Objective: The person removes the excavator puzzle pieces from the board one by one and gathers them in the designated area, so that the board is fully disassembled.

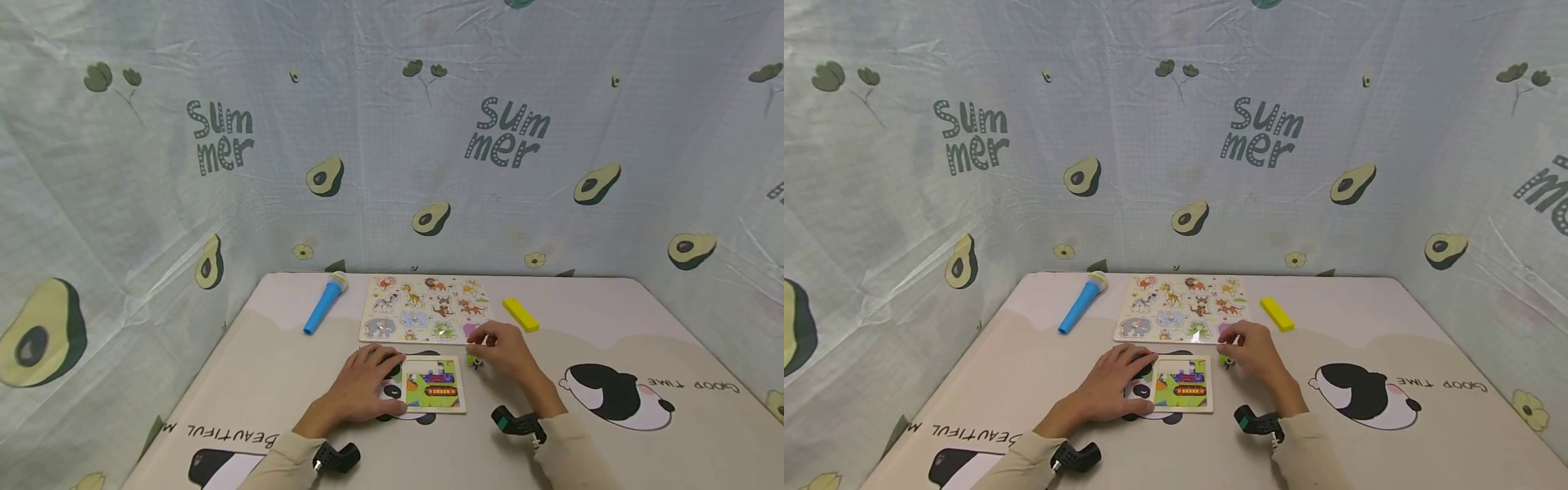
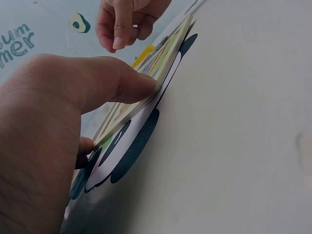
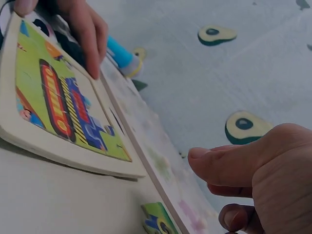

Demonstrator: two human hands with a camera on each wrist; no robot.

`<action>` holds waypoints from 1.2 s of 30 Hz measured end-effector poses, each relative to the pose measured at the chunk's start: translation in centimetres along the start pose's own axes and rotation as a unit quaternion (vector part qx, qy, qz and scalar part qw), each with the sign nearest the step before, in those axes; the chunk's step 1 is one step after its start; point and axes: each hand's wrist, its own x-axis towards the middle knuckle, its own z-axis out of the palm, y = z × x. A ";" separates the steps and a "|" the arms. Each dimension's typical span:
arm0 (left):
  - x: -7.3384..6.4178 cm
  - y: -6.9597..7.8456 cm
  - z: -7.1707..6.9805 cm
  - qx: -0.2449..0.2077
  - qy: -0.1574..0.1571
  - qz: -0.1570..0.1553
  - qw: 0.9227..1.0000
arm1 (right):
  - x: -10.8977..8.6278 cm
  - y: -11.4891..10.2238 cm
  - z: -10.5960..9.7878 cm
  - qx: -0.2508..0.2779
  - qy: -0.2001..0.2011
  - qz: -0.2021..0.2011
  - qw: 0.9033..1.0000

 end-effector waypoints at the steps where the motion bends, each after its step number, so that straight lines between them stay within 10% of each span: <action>1: 0.0 0.0 0.0 0.001 -0.001 0.000 1.000 | 0.0 -0.2 0.2 0.000 -0.004 0.001 1.000; 23: 0.1 0.1 0.0 0.009 -0.006 -0.002 1.000 | -0.4 -2.6 3.6 -0.038 -0.137 -0.024 0.989; 36: 0.1 0.0 0.1 0.007 0.001 0.001 1.000 | -0.5 -2.8 4.3 -0.070 -0.139 -0.018 0.988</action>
